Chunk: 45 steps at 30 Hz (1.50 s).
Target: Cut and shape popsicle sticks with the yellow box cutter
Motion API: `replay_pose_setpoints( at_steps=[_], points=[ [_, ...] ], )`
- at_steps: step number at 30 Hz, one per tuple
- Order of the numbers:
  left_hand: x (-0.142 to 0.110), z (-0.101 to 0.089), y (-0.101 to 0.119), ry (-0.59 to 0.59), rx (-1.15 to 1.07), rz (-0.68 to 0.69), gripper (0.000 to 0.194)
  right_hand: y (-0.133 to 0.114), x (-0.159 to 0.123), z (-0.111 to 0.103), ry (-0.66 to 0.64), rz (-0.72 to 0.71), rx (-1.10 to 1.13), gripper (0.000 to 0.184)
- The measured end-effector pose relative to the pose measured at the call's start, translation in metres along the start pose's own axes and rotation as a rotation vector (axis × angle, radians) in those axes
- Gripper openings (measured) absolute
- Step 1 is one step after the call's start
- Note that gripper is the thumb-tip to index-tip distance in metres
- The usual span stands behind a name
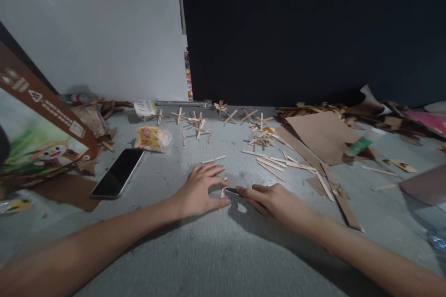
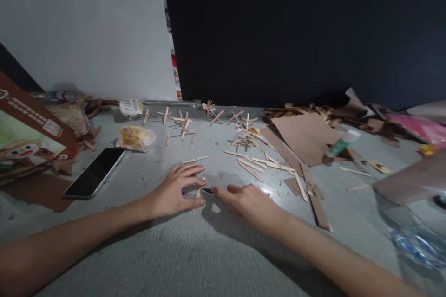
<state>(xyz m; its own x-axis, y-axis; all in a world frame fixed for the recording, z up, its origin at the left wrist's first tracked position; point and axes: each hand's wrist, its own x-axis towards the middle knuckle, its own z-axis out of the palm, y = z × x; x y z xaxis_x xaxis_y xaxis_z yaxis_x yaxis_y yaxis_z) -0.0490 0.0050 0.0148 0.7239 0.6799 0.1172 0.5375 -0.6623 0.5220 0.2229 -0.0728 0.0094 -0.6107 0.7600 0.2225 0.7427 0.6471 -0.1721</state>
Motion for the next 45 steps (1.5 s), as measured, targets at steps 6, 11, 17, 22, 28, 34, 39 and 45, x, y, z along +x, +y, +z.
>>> replay_pose_setpoints(
  at_steps=[6,11,17,22,28,34,39,45],
  points=[
    [0.0,0.0,0.0,0.002,-0.005,0.002,0.043,-0.007,0.001,-0.004,-0.031,0.009,-0.011,0.045],
    [-0.001,-0.003,0.001,-0.01,-0.022,-0.003,0.044,-0.007,0.0,0.001,-0.019,0.039,-0.031,0.041],
    [-0.001,-0.004,0.003,-0.028,0.01,-0.012,0.042,-0.009,-0.006,0.001,-0.037,-0.002,-0.134,0.055],
    [-0.002,-0.004,0.002,-0.013,-0.003,0.0,0.04,-0.013,-0.005,-0.004,-0.06,0.001,-0.119,0.055],
    [-0.002,-0.002,-0.001,0.0,0.014,0.004,0.046,-0.005,-0.002,-0.003,-0.049,-0.015,-0.1,0.045],
    [0.0,-0.004,0.001,-0.044,0.041,-0.023,0.067,0.003,-0.007,0.005,-0.016,-0.082,-0.186,0.053],
    [0.0,-0.004,0.001,-0.053,0.031,-0.02,0.066,0.007,-0.007,0.011,0.02,-0.081,-0.156,0.049],
    [0.0,-0.002,-0.002,-0.026,0.039,-0.004,0.066,0.006,-0.005,0.01,0.025,-0.076,-0.13,0.048]
  ],
)
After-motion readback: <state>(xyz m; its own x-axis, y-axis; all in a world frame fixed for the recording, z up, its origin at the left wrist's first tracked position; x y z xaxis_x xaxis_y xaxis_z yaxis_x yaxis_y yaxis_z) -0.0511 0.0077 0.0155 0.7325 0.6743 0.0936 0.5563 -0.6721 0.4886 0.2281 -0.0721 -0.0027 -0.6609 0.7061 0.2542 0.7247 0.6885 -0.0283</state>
